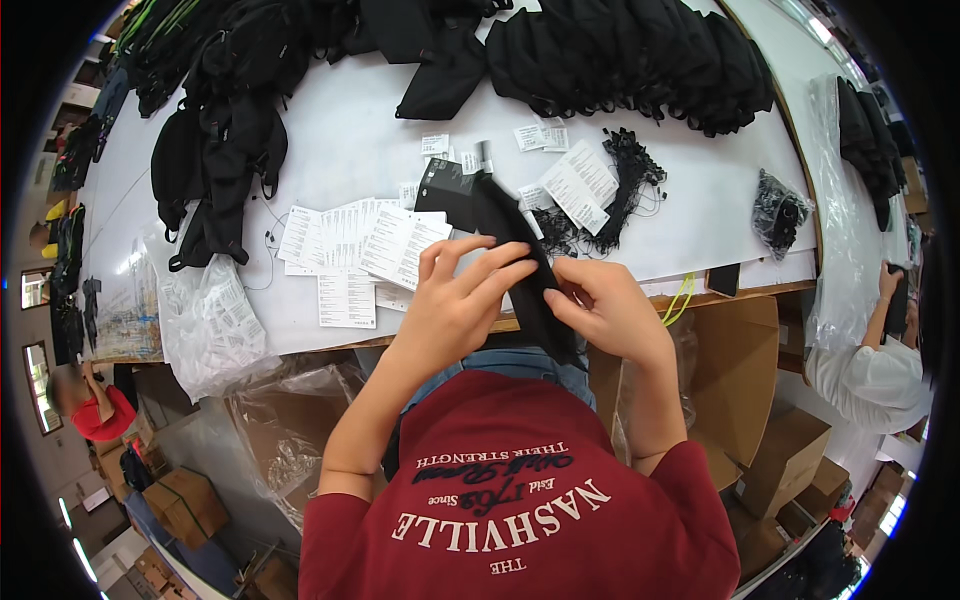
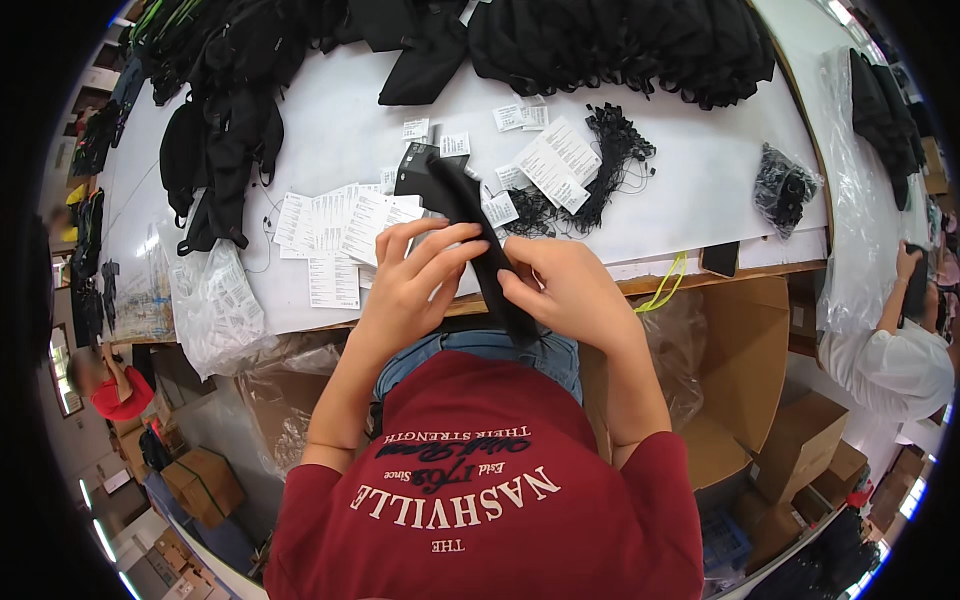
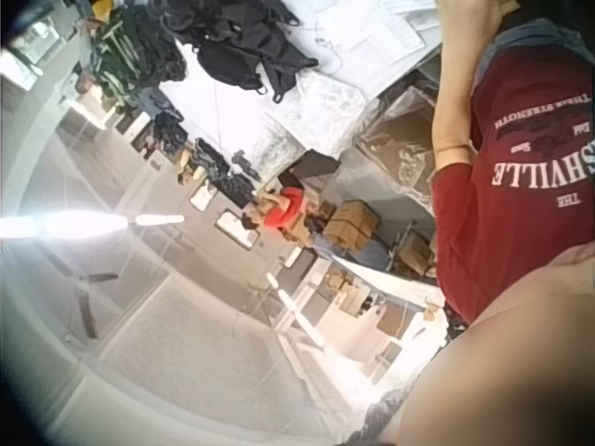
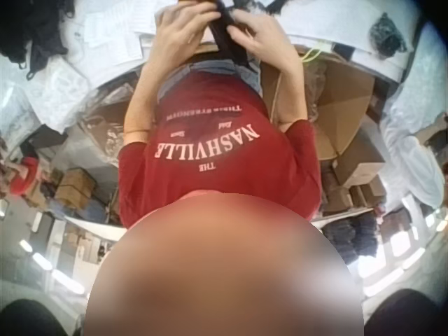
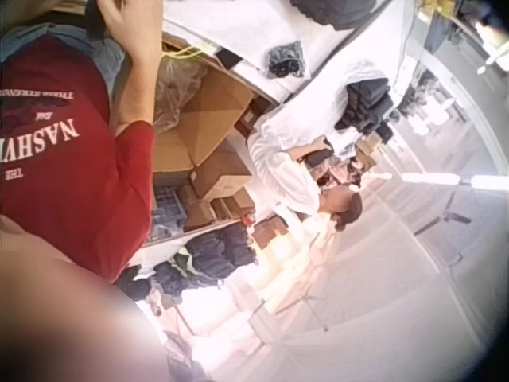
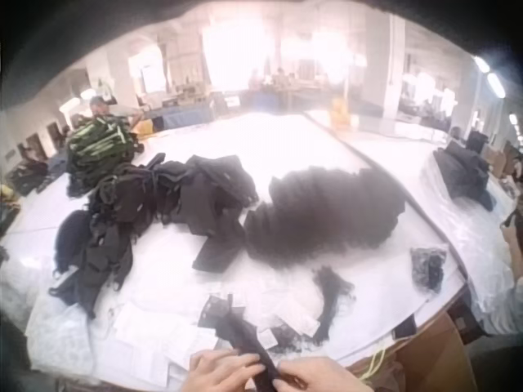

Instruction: The recorder is assembling black pouches by inserting white cards and black clips into them on a factory production table.

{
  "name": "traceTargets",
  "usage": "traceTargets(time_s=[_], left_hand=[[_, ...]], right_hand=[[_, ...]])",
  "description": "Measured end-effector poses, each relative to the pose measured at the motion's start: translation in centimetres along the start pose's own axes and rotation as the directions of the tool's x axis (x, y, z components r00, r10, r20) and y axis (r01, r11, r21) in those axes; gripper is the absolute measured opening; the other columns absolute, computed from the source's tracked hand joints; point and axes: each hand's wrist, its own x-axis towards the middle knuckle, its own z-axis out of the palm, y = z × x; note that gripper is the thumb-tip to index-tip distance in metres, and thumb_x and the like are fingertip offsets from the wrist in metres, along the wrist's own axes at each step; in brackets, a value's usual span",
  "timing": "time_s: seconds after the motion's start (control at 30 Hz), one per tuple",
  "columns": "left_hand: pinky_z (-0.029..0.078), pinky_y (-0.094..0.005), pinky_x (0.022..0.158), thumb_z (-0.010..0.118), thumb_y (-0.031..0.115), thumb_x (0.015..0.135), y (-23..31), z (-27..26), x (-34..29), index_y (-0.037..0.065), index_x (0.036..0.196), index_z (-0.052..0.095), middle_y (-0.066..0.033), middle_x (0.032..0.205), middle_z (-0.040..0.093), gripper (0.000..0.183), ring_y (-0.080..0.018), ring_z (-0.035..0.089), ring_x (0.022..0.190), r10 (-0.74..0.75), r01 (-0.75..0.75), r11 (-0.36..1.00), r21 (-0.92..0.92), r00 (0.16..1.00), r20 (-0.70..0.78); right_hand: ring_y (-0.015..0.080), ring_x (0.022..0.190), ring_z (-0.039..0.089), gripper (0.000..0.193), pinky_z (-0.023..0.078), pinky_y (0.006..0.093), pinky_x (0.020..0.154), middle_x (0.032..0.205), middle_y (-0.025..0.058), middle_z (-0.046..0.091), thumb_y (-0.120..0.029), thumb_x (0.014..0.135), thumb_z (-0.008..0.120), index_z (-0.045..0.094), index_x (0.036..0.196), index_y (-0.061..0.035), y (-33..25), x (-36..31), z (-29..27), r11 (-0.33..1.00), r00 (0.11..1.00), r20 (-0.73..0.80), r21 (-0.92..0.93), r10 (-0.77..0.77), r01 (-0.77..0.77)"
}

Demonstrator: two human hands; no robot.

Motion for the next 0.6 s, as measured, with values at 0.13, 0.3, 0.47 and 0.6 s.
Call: traceTargets(time_s=[0.13,0.3,0.47,0.6], left_hand=[[0.033,-0.0382,0.094,0.068,0.007,0.068,-0.3,0.2,-0.8,0.013,0.092,0.062,0.0004,0.118,0.057,0.025,-0.0216,0.047,0.111,0.002,-0.004,0.996,0.091,1.000,0.020],[0.032,-0.0384,0.095,0.072,0.013,0.066,-0.1,-0.6,-0.8,0.013,0.087,0.060,0.0001,0.109,0.059,0.024,-0.0207,0.047,0.112,0.071,-0.071,0.990,0.119,0.997,0.004],[0.036,-0.0357,0.092,0.074,0.015,0.064,-0.6,-0.8,-1.0,0.011,0.089,0.059,0.0004,0.097,0.061,0.030,-0.0185,0.054,0.101,0.148,-0.150,0.988,0.033,0.987,0.069],[0.037,-0.0355,0.089,0.074,0.014,0.062,-0.5,-0.4,-1.3,0.010,0.091,0.059,0.0008,0.092,0.061,0.033,-0.0182,0.056,0.094,0.108,-0.107,0.993,-0.051,0.994,0.025]], right_hand=[[0.0278,0.055,0.049,0.020,0.040,0.0351,0.053,0.060,0.0127,0.048,-0.014,0.080,0.060,0.047,0.075,-0.0006,-1.4,-0.5,-0.6,0.999,0.999,-0.006,-0.030,-0.041,0.041],[0.0280,0.057,0.051,0.018,0.040,0.0364,0.054,0.061,0.0117,0.050,-0.015,0.080,0.060,0.049,0.076,-0.0015,-1.7,-0.9,-0.5,0.998,1.000,0.010,-0.066,-0.012,0.013],[0.0237,0.055,0.048,0.015,0.039,0.0342,0.052,0.061,0.0103,0.048,-0.013,0.079,0.061,0.052,0.077,-0.0010,-1.5,-0.9,-0.1,0.993,0.997,0.010,-0.088,-0.082,0.083],[0.0197,0.052,0.045,0.014,0.037,0.0316,0.051,0.059,0.0090,0.045,-0.011,0.079,0.062,0.054,0.078,-0.0003,-1.4,-0.9,0.0,0.988,0.994,0.022,-0.108,-0.110,0.111]])
